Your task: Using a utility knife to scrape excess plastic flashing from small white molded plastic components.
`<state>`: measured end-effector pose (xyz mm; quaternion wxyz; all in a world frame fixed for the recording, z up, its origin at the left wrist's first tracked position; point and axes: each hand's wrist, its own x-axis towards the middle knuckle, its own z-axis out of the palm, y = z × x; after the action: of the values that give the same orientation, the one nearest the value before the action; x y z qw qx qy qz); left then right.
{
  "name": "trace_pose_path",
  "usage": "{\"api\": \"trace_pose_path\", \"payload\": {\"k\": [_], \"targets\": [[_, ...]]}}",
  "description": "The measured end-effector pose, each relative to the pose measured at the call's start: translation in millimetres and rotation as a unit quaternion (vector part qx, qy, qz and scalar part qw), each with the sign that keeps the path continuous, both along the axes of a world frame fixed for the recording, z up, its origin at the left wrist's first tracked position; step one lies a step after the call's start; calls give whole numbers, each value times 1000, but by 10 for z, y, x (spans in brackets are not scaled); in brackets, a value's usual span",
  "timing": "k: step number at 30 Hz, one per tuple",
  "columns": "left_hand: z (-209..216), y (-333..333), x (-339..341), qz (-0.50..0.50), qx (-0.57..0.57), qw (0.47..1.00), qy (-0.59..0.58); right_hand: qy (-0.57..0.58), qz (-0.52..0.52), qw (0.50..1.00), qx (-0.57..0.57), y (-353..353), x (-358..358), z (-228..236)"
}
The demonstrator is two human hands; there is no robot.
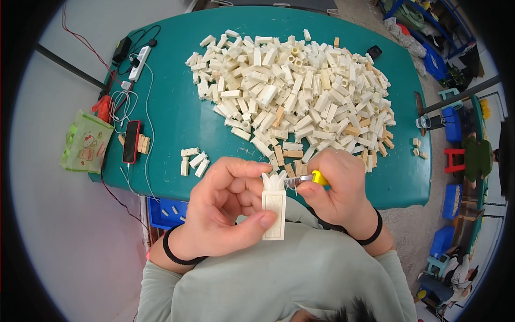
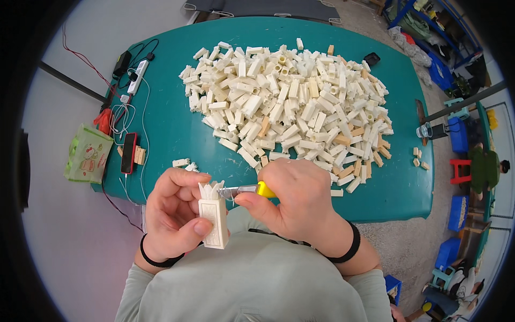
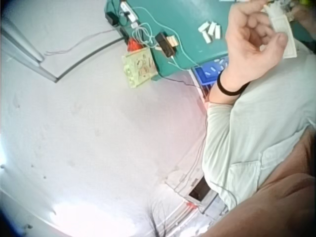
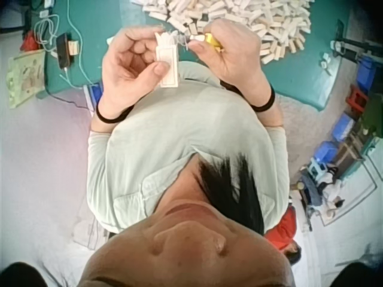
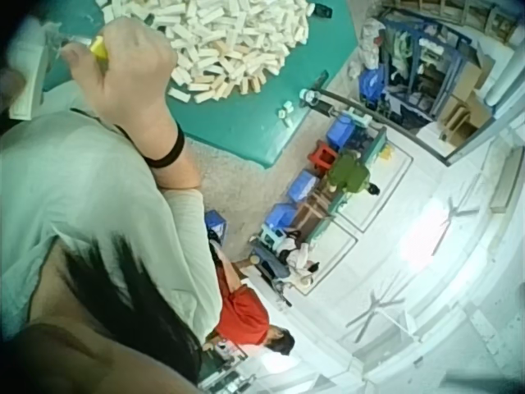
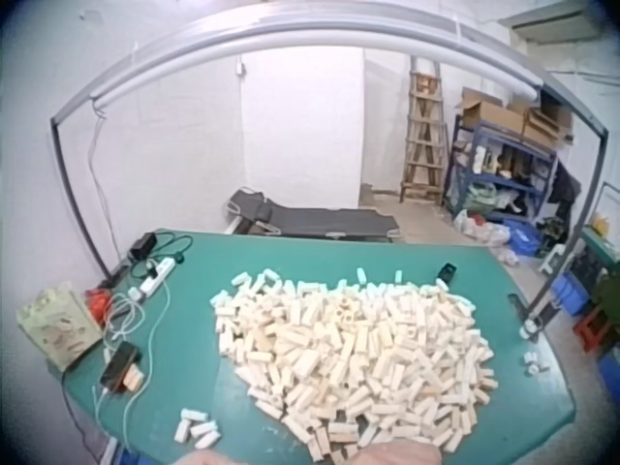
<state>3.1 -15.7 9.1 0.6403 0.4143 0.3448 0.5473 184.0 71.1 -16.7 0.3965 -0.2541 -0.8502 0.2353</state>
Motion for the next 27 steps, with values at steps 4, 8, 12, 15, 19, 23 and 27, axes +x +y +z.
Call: {"api": "trace_pose_path", "payload": {"k": [4, 8, 12, 15, 19, 23, 27], "targets": [[-10, 11, -4, 1, -13, 1000, 1, -19, -21, 999, 22, 9, 2, -17], [-28, 23, -12, -1, -28, 999, -18, -18, -36, 999, 35, 22, -4, -53], [-46, 36, -27, -12, -47, 997, -58, -13, -50, 996, 70, 47, -6, -62], [-37, 59, -49, -27, -78, 989, -119, 10, -14, 997, 69, 70, 15, -87], [-48, 51, 7, 2, -58, 996, -67, 99, 75, 974, -190, 22, 26, -34], [-137, 72, 79, 81, 105, 977, 168, 128, 59, 926, -351, -72, -69, 105], [-150, 87, 103, 98, 136, 957, 237, 130, 63, 927, -346, -44, -68, 92]]}}
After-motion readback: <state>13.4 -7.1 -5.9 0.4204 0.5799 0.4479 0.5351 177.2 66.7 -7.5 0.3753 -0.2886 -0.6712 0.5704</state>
